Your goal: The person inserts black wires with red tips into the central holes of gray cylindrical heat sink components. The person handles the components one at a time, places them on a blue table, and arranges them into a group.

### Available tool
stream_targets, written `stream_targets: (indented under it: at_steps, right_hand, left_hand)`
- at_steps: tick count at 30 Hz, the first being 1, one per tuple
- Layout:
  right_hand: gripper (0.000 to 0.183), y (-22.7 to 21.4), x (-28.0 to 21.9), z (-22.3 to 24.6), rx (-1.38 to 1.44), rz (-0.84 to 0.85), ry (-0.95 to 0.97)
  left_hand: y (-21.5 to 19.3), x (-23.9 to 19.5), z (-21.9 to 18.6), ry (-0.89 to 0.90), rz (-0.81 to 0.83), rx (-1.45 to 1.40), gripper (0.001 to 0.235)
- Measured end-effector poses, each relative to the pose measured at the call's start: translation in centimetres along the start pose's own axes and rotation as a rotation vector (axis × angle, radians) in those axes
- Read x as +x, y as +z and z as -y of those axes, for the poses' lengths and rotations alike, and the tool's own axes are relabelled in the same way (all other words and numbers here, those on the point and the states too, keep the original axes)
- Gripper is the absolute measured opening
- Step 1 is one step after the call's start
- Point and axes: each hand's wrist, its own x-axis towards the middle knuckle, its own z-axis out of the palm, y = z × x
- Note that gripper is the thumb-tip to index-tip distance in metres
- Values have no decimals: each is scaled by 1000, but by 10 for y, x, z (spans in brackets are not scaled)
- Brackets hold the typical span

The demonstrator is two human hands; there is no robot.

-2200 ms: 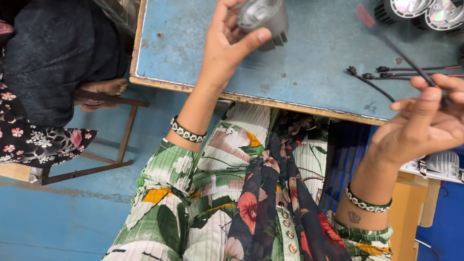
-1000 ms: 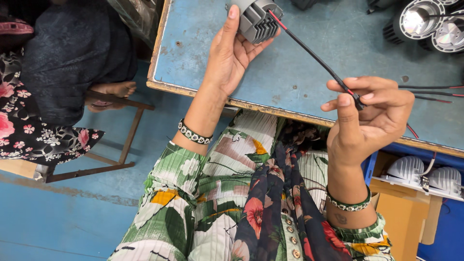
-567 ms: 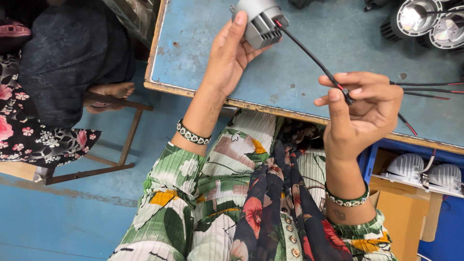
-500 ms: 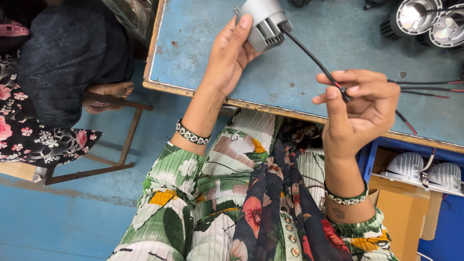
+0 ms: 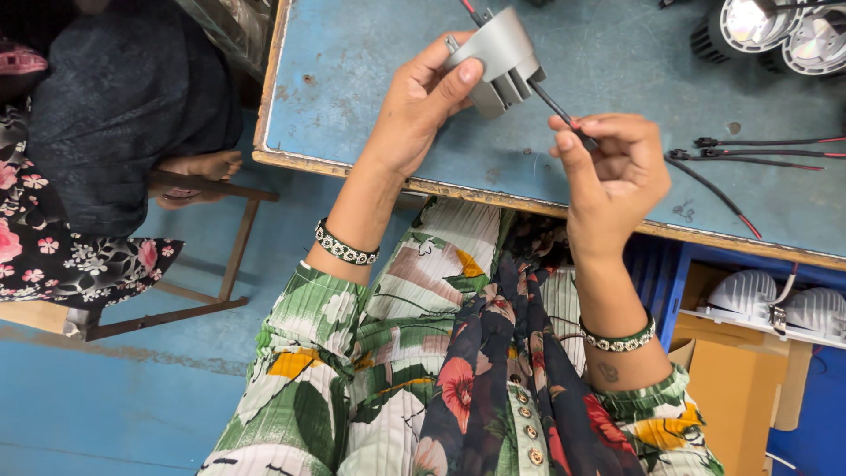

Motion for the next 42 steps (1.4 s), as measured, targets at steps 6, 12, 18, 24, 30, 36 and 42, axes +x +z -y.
stream_targets:
  at_steps: [6,12,18,24,30,36,42]
  right_hand:
    - [23,-2,12,-16,-79,55,47]
    - [27,0,17,7,-246,78,-124]
    - [25,13,40,60,-698,187,-442]
    - [21,45,55,79,-864,377,-616]
    - [10,42,59,78,-925,382,-669]
    - [6,11,65,83,-874,285,-632]
    - [6,-20,77,76,-897,236,-649]
  left_hand:
    - [0,0,3,84,26,142,31]
    - [2,3,4,93,22,187,29]
    - [11,0,5,218,26,345,33]
    - [15,-5,5,353,16,731,33]
    - [25,-8,-6,349,26,823,46]
    - [32,-8,-15,356,98,819,81]
    - [26,-5,-10,293,51,740,84]
